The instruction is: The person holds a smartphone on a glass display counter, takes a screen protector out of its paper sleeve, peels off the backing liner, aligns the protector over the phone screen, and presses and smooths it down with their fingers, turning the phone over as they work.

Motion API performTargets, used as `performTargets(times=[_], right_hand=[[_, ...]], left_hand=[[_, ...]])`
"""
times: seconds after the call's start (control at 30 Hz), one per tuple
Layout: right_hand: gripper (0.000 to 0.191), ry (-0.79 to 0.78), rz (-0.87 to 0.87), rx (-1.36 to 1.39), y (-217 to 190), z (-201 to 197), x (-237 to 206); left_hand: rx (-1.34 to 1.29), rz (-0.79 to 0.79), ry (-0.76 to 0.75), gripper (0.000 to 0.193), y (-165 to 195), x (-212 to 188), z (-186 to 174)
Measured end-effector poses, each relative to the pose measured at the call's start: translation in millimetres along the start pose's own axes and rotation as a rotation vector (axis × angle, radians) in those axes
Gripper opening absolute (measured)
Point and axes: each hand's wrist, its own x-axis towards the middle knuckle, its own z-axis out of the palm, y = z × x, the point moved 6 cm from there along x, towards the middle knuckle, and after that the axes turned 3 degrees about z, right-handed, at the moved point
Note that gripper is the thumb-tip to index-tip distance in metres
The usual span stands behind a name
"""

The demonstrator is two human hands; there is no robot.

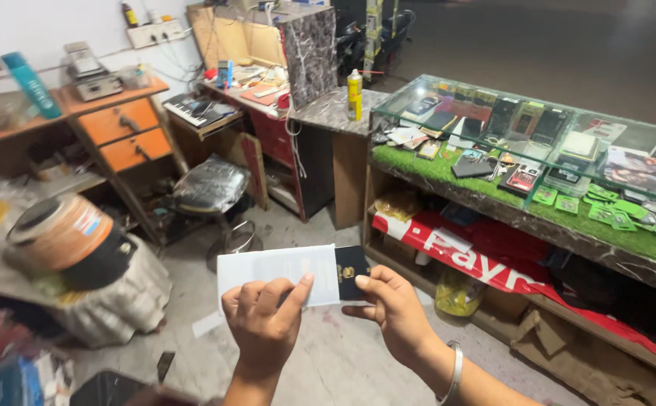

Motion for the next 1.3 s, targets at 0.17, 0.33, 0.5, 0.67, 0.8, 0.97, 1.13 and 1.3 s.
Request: performTargets(times=[0.17,0.33,0.5,0.67,0.8,0.97,1.13,1.3], right_hand=[[0.017,0.206,-0.078,0.142,-52.5,-56.5,98.7],[0.027,0.343,-0.075,0.089,-81.7,-123.2,182.3],[0.025,0.420,-0.184,0.147,-118.1,-221.5,290.3],[0.020,0.519,-0.212,0.189,-185.7,-334.7,402.4],[0.017,0.561,-0.312,0.251,-243.8,-404.9,482.6],[0.021,0.578,-0.287,0.333,-284.4,-479.9,559.9],[0.023,0.636,-0.203,0.330,-272.6,-532.5,626.3],[0.022,0.790,-0.136,0.316,-260.3,-537.0,691.7]], left_hand=[[-0.124,0.038,-0.008,0.033,-37.8,49.2,133.7],[-0.297,0.120,-0.016,0.030,-32.7,87.7,269.2],[-0.375,0.124,-0.059,0.034,-15.7,119.8,421.0],[-0.447,0.131,-0.098,0.032,-6.7,175.1,573.0],[-0.486,0.023,-0.182,0.034,-23.2,220.7,681.9],[-0.431,-0.146,-0.368,0.034,-75.1,256.4,828.1],[-0.302,-0.261,-0.716,0.035,-122.1,258.2,1020.7],[-0.458,-0.278,-0.878,0.065,-133.0,256.6,1165.3]])
